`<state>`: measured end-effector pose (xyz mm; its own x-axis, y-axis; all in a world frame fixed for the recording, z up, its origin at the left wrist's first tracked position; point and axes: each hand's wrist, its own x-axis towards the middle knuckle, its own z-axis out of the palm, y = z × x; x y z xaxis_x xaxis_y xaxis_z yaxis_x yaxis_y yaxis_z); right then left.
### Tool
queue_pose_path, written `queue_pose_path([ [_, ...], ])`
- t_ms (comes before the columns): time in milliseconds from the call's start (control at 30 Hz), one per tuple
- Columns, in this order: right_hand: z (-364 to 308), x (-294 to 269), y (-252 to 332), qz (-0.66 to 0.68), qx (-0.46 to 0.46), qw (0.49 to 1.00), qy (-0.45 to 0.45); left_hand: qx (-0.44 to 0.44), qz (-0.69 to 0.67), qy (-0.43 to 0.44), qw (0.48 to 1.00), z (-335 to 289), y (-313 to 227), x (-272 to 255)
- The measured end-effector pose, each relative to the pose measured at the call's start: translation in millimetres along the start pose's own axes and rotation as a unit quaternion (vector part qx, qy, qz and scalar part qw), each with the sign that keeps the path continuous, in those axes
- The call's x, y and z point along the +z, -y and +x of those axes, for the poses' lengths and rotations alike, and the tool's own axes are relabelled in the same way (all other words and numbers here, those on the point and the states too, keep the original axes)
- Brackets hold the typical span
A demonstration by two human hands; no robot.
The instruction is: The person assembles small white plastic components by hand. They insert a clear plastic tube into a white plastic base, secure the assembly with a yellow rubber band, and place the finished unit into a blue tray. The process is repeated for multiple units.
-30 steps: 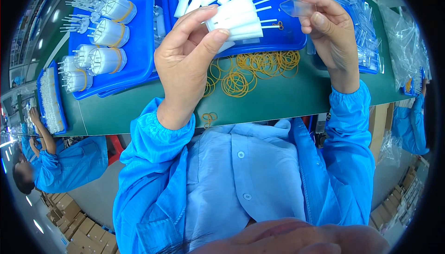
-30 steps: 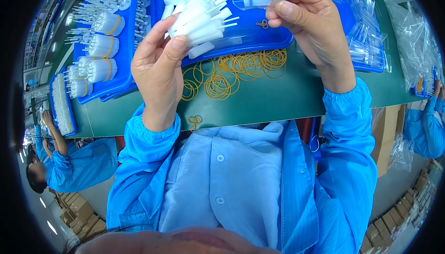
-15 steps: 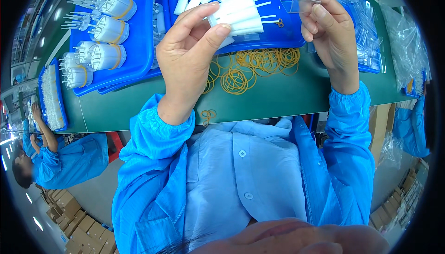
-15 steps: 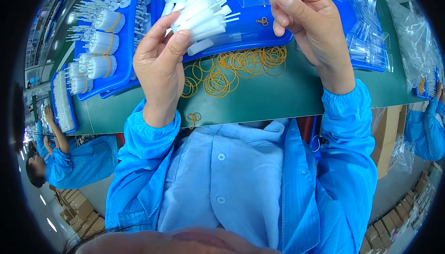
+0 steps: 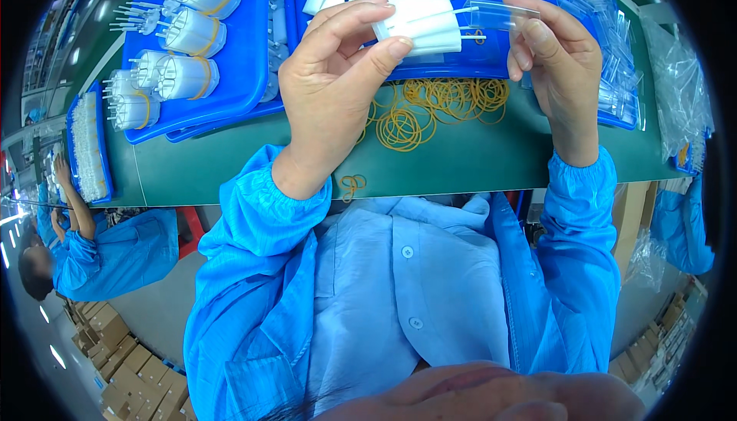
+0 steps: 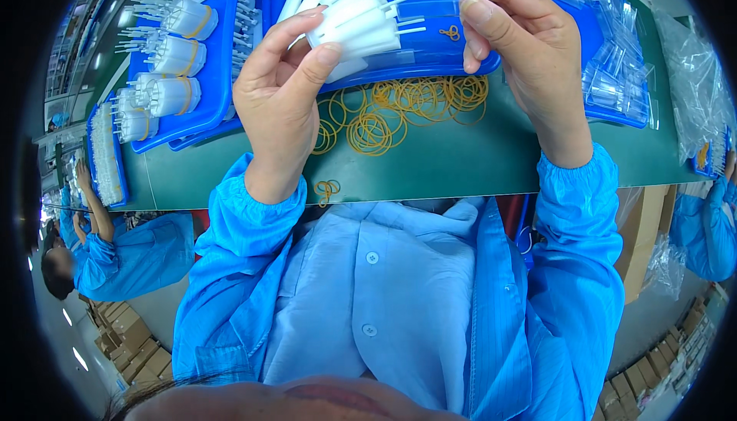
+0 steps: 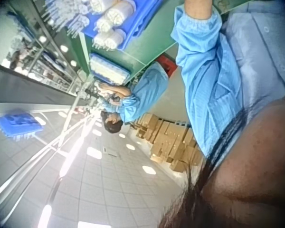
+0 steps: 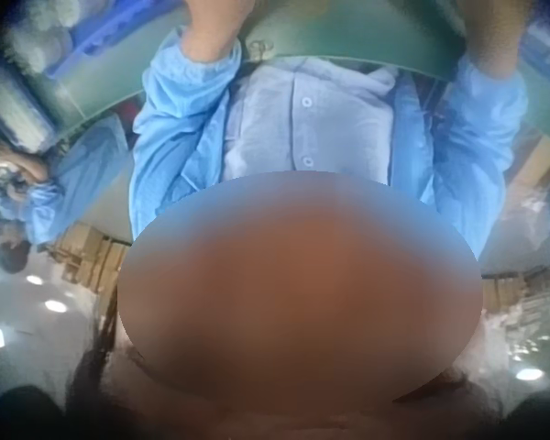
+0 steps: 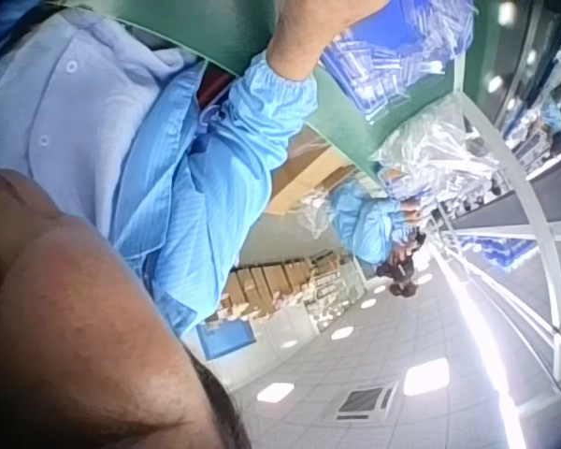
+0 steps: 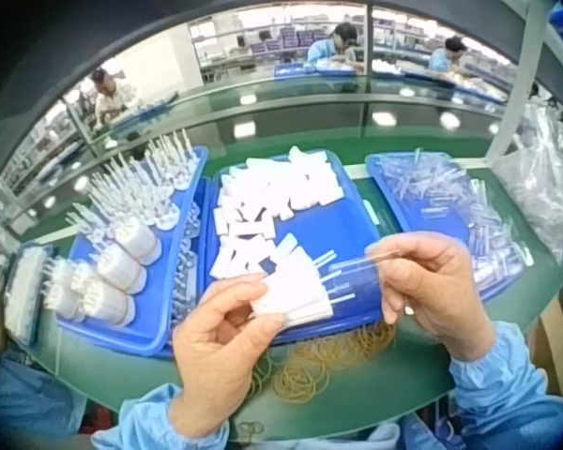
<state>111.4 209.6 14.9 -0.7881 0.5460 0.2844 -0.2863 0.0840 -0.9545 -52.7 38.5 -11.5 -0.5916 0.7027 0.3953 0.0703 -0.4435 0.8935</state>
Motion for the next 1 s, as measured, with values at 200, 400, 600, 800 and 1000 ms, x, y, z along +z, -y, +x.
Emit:
queue_pose_path([
  [200,-1.4,2.9,-0.3,0.001,0.011,1.000,-0.003,0.020,0.019,0.012,1.000,-1.9,-1.2,4.9],
  [400,-0.8,4.7,-0.2,-0.013,-0.001,1.000,-0.003,-0.017,-0.003,0.021,1.000,-1.5,-3.8,7.9],
  [600,-4.6,8.8,2.4,-0.029,-0.005,1.000,0.003,-0.005,0.051,0.037,0.998,-1.0,-5.6,14.2],
  [800,-3.5,7.9,4.8,-0.073,-0.025,0.997,0.001,-0.023,0.091,0.011,0.995,-4.3,-1.7,9.4],
  [1000,-4.4,7.2,4.6,-0.074,-0.018,0.997,0.006,0.002,0.126,0.005,0.992,-5.3,-1.4,11.4],
])
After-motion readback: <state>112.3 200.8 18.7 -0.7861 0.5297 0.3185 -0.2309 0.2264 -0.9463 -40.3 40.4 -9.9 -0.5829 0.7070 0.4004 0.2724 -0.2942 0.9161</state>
